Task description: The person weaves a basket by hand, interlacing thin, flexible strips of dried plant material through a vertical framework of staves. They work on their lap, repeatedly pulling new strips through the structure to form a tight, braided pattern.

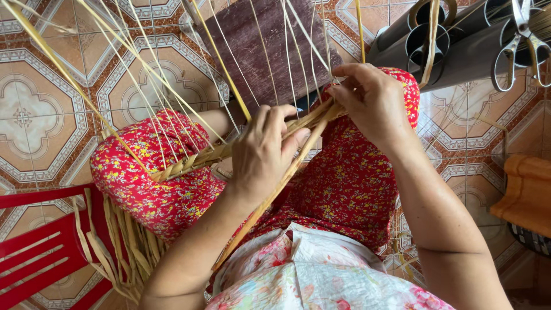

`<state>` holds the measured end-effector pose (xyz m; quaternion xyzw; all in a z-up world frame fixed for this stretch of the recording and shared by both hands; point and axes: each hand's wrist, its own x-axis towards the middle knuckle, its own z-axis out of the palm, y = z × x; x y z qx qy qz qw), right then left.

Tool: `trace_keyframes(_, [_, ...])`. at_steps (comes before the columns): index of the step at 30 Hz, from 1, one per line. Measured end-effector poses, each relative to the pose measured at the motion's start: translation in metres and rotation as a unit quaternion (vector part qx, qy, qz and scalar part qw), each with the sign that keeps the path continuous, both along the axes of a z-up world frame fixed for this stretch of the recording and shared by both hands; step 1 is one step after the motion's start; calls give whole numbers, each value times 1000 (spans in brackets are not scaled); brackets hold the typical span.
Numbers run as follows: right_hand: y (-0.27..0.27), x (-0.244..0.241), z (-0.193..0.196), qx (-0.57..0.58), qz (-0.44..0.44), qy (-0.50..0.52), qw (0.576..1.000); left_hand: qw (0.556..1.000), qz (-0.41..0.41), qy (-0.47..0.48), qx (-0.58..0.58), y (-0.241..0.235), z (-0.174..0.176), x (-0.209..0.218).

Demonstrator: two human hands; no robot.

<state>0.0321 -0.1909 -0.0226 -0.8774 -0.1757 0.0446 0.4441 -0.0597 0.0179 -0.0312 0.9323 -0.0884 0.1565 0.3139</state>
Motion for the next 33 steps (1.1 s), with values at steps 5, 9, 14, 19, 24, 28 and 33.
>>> trace_keyframes(5, [5, -1, 1, 26, -9, -53, 998, 987, 6, -91, 133, -1, -16, 11])
trace_keyframes(9, [6, -3, 4, -1, 21, -12, 1000, 993, -44, -84, 63, 16, -32, 19])
trace_keyframes(14, [10, 1, 8, -81, 37, -52, 995, 989, -92, -89, 76, 35, -25, 16])
trace_keyframes(19, [11, -5, 5, -89, 38, -83, 992, 980, -108, -130, 105, 47, -5, 0])
trace_keyframes(24, [3, -4, -4, 45, 0, 27, 999, 979, -88, -170, 63, 80, 7, -18])
trace_keyframes(28, [-8, -7, 0, 181, -20, 59, 981, 996, 59, -61, 18, 177, 29, -68])
trace_keyframes(33, [-4, -11, 4, 222, -29, 80, 971, 916, 392, 15, -89, 322, -7, -120])
